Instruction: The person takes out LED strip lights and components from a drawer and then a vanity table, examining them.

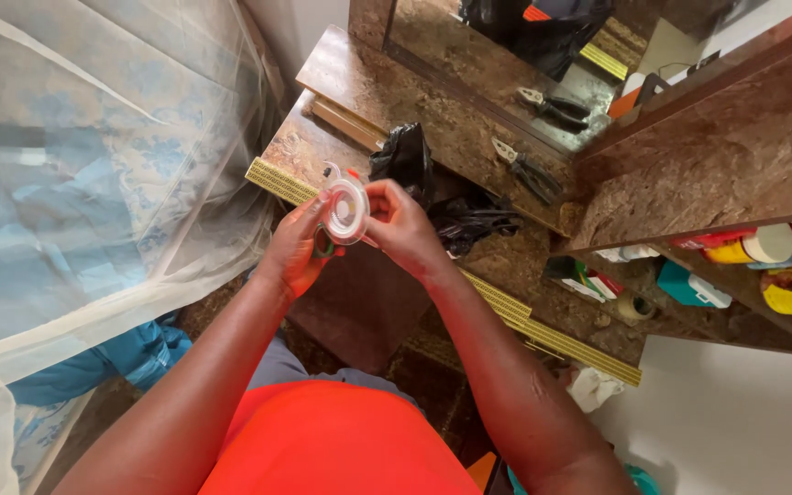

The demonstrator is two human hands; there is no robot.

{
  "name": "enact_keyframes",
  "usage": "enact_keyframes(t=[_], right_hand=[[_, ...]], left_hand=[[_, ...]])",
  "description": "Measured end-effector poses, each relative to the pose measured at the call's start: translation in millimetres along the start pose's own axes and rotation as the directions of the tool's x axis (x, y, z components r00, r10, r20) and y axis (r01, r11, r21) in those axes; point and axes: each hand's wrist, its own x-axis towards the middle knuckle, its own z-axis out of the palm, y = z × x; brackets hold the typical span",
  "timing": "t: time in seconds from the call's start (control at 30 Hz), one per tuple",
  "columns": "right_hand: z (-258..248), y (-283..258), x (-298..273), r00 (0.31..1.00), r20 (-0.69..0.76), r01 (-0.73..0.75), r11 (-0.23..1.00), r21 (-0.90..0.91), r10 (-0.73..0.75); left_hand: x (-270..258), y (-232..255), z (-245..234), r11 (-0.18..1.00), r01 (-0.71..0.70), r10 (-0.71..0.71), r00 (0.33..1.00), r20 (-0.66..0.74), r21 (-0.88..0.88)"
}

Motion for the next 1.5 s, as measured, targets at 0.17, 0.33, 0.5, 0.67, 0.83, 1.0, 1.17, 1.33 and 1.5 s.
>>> enact_keyframes(t=[0.17, 0.33, 0.5, 0.67, 0.83, 1.0, 1.17, 1.33, 1.5], right_hand=[[-36.7, 28.6, 24.5, 0.984, -0.169, -0.063, 0.996, -0.069, 0.051], [-80.4, 86.3, 79.9, 0.914, -0.399, -0.179, 0.815, -0.551, -0.069], [-126.2, 178.7, 101.7, 0.953, -0.298, -0.281, 0.526, -0.803, 0.055], [-134.0, 223.1, 86.9, 0.881, -0.29, -0.348, 0.097, -0.932, 0.373], [-102.0, 194.4, 86.4, 0.874, -0.249, -0.334, 0.144, -0.931, 0.417], [-102.8, 171.8, 86.3, 0.87, -0.224, -0.329, 0.178, -0.928, 0.44], [-100.3, 155.0, 89.8, 0.867, -0.179, -0.307, 0.216, -0.927, 0.465], [-99.0, 149.5, 84.5, 0.855, -0.14, -0.303, 0.262, -0.916, 0.5], [-109.2, 142.8, 76.7, 0.845, -0.107, -0.301, 0.3, -0.906, 0.524]], left_hand=[[-9.5, 1.1, -10.3, 0.999, 0.029, -0.027, 0.997, -0.068, 0.022], [-12.9, -6.5, -17.5, 0.993, 0.089, -0.077, 0.988, -0.134, 0.083], [-19.4, -0.4, -37.7, 0.992, 0.084, -0.068, 0.984, -0.166, 0.093], [-26.7, 3.8, -62.7, 0.995, 0.049, -0.031, 0.978, -0.204, 0.084], [-31.2, 12.4, -65.4, 0.993, 0.086, -0.059, 0.953, -0.297, 0.077], [-22.3, 10.7, -61.9, 0.995, 0.078, -0.057, 0.962, -0.267, 0.068], [-17.3, 5.9, -61.3, 0.998, 0.045, -0.033, 0.977, -0.208, 0.053], [-18.1, 2.7, -63.9, 0.997, 0.063, -0.049, 0.973, -0.226, 0.053], [-15.6, -3.4, -68.0, 0.997, 0.052, -0.038, 0.971, -0.236, 0.054]])
